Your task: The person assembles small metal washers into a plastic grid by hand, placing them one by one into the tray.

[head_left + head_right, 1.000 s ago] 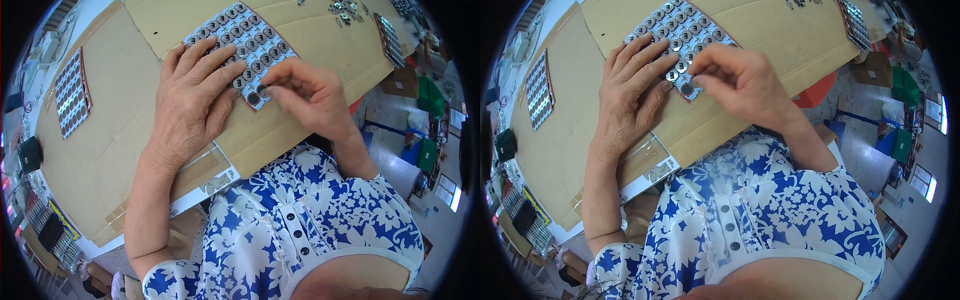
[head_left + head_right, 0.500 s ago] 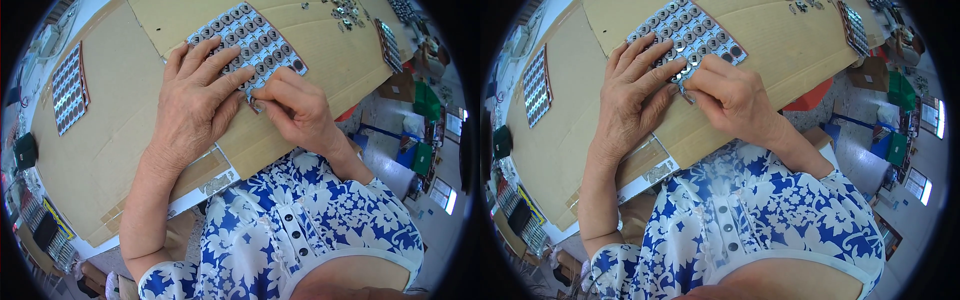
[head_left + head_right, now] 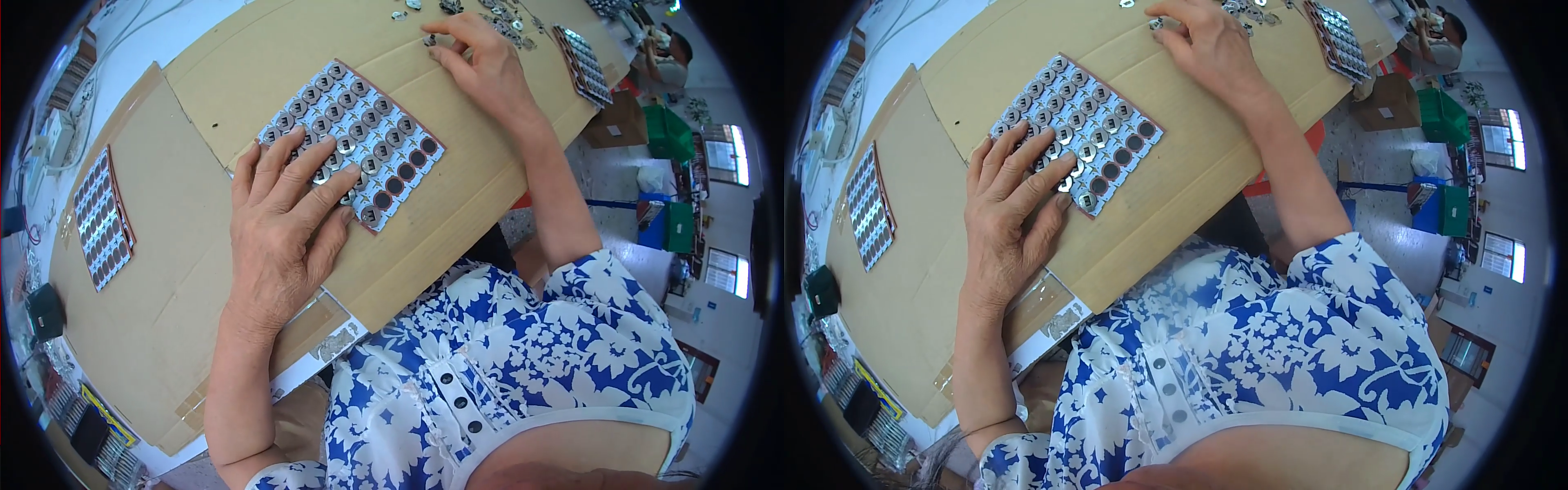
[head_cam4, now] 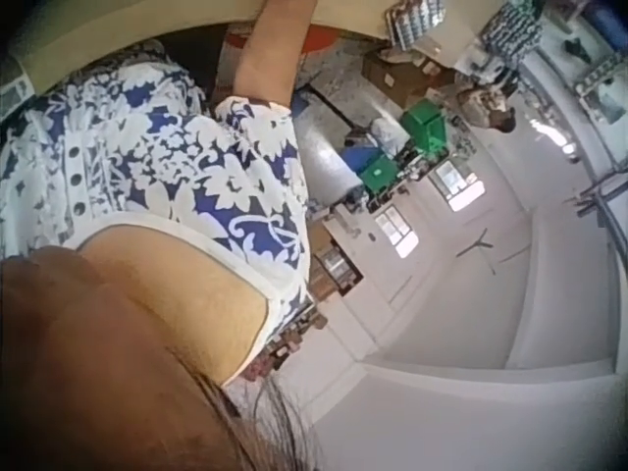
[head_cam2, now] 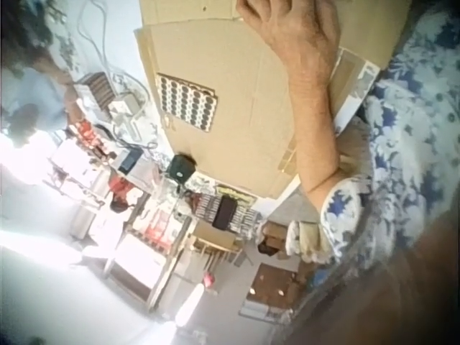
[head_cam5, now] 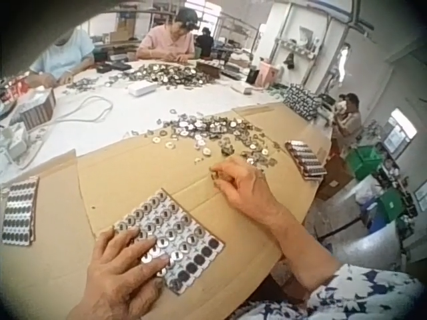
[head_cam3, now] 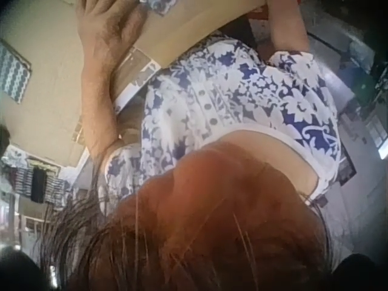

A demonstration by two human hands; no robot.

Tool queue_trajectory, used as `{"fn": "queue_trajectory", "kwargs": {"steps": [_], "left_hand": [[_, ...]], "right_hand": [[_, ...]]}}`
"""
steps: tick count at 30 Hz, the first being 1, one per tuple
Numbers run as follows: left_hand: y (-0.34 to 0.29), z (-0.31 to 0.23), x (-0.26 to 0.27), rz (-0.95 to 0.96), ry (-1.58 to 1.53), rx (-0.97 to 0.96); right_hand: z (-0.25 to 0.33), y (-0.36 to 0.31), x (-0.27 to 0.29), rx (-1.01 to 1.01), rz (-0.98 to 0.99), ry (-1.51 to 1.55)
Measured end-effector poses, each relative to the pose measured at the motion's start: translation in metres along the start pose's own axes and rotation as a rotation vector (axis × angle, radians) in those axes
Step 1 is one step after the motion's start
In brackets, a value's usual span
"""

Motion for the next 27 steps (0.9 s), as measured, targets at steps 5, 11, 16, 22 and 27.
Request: {"fn": "queue_trajectory", "kwargs": {"steps": [5,11,16,22,27], "left_hand": [[-0.001,0.004,-0.002,-0.003,-0.010,0.004],[-0.002,0.002,0.000,-0.020,-0.011,-0.030],[-0.004,0.004,-0.002,-0.004,-0.008,-0.010],[-0.004,0.006,-0.001,0.019,0.000,0.025],[-0.003,0.000,0.006,-0.018,-0.008,-0.021]], "right_hand": [[-0.017,0.006,-0.017,0.065,0.125,-0.050],[-0.025,-0.023,-0.011,-0.135,0.091,-0.015],[-0.002,-0.008,-0.008,-0.085,0.190,0.108],[-0.012,0.017,-0.021,-0.023,0.322,0.195],[-0.045,0.021,-0.030,0.090,0.395,0.170]]}}
Point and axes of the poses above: each hand's wrist, its own y-axis towards the middle knuckle, its own x-axis out of the back of the hand, z = x × y, the point moved 10 cm from there along y, towards the middle knuckle
